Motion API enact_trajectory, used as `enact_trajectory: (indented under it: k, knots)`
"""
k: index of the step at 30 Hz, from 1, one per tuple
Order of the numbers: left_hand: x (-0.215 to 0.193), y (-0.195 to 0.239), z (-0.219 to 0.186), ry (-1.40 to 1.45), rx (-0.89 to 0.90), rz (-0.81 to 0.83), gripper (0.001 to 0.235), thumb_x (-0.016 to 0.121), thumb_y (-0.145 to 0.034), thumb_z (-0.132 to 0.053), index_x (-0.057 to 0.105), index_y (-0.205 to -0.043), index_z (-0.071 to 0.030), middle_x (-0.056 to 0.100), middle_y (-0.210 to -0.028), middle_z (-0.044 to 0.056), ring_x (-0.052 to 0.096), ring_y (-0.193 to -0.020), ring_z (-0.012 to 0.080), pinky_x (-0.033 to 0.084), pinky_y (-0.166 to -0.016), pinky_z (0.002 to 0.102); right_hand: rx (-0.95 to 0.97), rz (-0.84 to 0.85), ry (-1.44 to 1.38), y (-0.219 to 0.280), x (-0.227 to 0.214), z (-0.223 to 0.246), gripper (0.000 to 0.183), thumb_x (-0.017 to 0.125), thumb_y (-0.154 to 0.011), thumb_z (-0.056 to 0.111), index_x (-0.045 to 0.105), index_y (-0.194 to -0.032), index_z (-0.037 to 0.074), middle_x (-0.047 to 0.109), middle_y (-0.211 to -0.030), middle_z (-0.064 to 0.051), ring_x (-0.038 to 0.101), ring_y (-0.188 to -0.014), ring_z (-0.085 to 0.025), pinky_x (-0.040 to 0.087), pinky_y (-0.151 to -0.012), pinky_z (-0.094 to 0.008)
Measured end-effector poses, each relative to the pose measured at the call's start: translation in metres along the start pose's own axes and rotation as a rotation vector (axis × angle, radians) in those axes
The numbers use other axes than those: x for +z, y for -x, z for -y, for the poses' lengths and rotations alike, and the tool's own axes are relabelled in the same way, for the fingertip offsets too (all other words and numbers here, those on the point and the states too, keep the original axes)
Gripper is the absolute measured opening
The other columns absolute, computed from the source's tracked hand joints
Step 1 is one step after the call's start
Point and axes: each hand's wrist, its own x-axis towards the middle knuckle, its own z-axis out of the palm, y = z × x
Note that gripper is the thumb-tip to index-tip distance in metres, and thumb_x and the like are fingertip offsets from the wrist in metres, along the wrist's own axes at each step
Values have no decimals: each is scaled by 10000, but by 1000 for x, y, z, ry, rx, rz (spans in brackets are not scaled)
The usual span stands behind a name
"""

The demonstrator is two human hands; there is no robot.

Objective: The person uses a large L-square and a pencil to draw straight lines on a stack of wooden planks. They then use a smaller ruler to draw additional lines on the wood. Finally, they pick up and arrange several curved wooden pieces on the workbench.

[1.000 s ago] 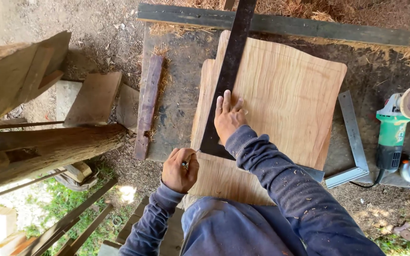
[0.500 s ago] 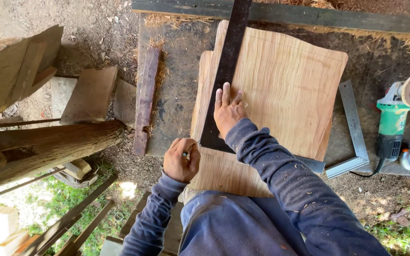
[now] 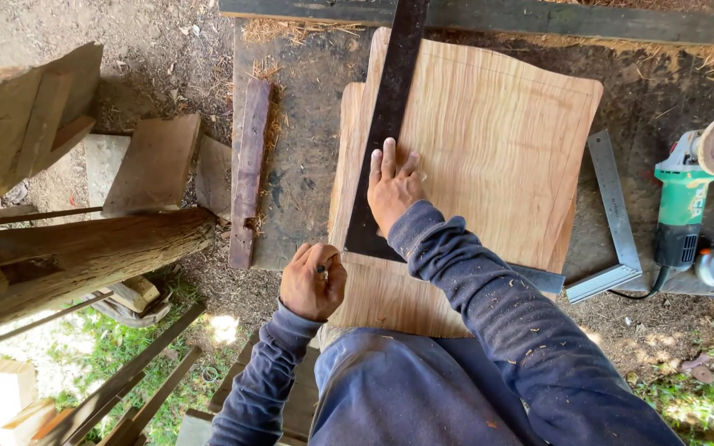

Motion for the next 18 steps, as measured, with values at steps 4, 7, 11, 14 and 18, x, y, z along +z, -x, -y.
enact_trajectory:
  k: [4, 7, 11, 14, 18]
  knots:
    - [-4, -7, -7, 31, 6, -53, 181, 634, -796, 41, 601, -958, -32, 634, -805, 114, 599, -708, 301, 514, -659, 376, 2, -118, 56, -20, 33, 0, 923, 724, -888, 165, 171, -1596, -45, 116, -1645, -330, 394, -1362, -595, 521, -982, -552]
    - [-2, -19, -11, 41, 51, -123, 188, 637, -826, 51, 609, -991, -34, 639, -833, 108, 604, -732, 292, 515, -676, 367, 10, -137, 65, -20, 34, -1, 900, 708, -898, 163, 176, -1596, -41, 124, -1644, -325, 400, -1359, -594, 528, -973, -551]
    - [4, -20, -6, 21, 36, -84, 183, 649, -814, 51, 611, -975, -29, 598, -790, 105, 588, -713, 292, 511, -672, 375, 8, -160, 60, -28, 48, -1, 858, 681, -918, 146, 178, -1589, -34, 124, -1643, -322, 402, -1356, -595, 531, -964, -555]
    - [9, -25, -5, 17, 35, -74, 180, 650, -827, 46, 616, -988, -28, 602, -787, 103, 590, -709, 295, 511, -668, 382, -8, -136, 73, -26, 42, -2, 954, 754, -879, 192, 166, -1587, -57, 114, -1636, -344, 398, -1349, -603, 526, -966, -558]
    - [15, -30, -1, 20, 60, -105, 173, 648, -845, 38, 604, -995, -39, 656, -864, 101, 628, -773, 297, 527, -702, 382, -14, -25, 37, -3, 3, 0, 1162, 871, -782, 314, 138, -1595, -78, 98, -1638, -357, 372, -1379, -601, 508, -1004, -553]
